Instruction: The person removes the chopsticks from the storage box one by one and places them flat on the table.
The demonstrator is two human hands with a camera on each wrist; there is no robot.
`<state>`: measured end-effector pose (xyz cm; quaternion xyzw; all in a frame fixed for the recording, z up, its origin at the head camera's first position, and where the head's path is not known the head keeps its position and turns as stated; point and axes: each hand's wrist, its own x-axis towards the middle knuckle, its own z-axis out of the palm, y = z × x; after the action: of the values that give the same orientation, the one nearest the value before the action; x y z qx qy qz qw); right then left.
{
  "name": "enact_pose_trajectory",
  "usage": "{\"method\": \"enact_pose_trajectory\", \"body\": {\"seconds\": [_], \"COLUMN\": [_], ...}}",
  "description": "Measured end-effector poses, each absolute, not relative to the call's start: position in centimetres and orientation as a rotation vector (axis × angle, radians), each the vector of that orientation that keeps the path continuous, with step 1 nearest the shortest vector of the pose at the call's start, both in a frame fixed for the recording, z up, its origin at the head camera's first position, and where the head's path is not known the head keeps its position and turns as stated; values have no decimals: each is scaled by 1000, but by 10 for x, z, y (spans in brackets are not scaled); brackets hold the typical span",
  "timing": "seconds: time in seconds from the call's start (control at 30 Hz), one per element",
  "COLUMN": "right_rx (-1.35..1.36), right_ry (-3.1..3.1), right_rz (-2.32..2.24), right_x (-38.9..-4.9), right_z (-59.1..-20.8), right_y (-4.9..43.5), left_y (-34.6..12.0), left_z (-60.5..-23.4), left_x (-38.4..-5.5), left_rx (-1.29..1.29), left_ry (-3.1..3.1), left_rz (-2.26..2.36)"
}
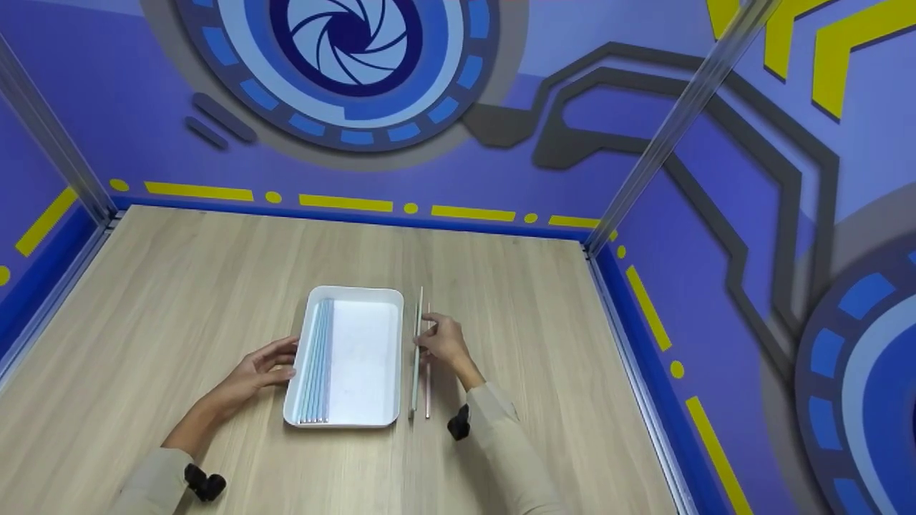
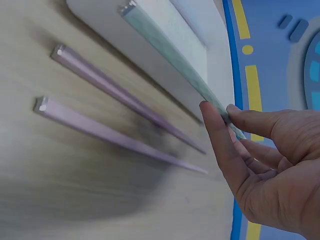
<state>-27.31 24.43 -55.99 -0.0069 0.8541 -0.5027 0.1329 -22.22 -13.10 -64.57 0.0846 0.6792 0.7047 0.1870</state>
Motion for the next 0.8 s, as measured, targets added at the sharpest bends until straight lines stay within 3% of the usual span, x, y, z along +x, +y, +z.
{"method": "enact_pose_trajectory", "body": {"seconds": [0.8], "right_rx": [151], "right_ry": [2519], "right_rz": [-1330], "right_x": [-274], "right_z": [-594], "right_y": [285], "left_y": [-131], "left_z": [-646], "left_x": [-222], "left_rx": [247], "left_ry": [1861], "left_rz": [2016]}}
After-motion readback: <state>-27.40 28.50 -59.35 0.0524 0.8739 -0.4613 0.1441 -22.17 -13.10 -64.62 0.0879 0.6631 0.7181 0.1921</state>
